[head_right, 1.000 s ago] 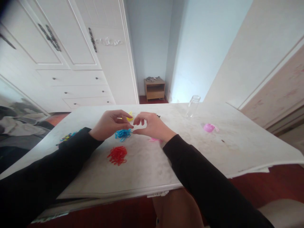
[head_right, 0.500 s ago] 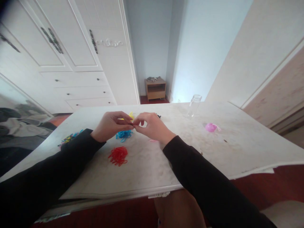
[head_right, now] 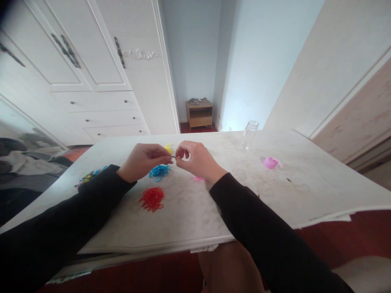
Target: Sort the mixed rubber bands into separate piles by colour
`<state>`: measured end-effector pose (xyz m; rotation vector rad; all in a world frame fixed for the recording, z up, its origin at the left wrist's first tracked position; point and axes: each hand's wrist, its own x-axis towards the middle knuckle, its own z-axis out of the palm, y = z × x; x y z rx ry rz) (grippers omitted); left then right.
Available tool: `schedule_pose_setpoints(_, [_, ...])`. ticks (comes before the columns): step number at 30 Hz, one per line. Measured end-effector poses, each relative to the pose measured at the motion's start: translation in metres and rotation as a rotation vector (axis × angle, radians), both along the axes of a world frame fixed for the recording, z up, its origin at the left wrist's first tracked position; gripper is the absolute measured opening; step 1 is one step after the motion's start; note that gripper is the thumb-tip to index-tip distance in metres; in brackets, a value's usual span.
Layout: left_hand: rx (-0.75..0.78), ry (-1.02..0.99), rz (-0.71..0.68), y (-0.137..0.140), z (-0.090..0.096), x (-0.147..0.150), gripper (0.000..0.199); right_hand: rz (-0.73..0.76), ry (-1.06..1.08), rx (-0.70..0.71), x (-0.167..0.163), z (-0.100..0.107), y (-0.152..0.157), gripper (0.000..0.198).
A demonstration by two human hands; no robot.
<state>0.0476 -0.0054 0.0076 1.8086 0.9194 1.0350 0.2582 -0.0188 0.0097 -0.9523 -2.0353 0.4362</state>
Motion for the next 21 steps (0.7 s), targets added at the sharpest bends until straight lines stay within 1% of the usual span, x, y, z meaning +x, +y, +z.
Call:
schedule_pose_setpoints(12, [-0.049, -0.024, 0.006, 0.0004, -0.0033, 0.0018, 0.039, 0.011, 0.036, 0.018, 0.0001, 0.0035, -0.0022, 0.009])
schedule_pose_setpoints(17, [-0.056, -0.016, 0.000, -0.0004, -0.0024, 0.0026, 0.038, 0.015, 0.096, -0.061, -0.0005, 0.0021, -0.0030, 0.009])
schedule_pose_setpoints(21, [-0.064, -0.031, -0.009, 0.0001, -0.0032, 0.0028, 0.036, 0.031, 0.124, -0.076, 0.0001, 0.0004, -0.0023, 0.009])
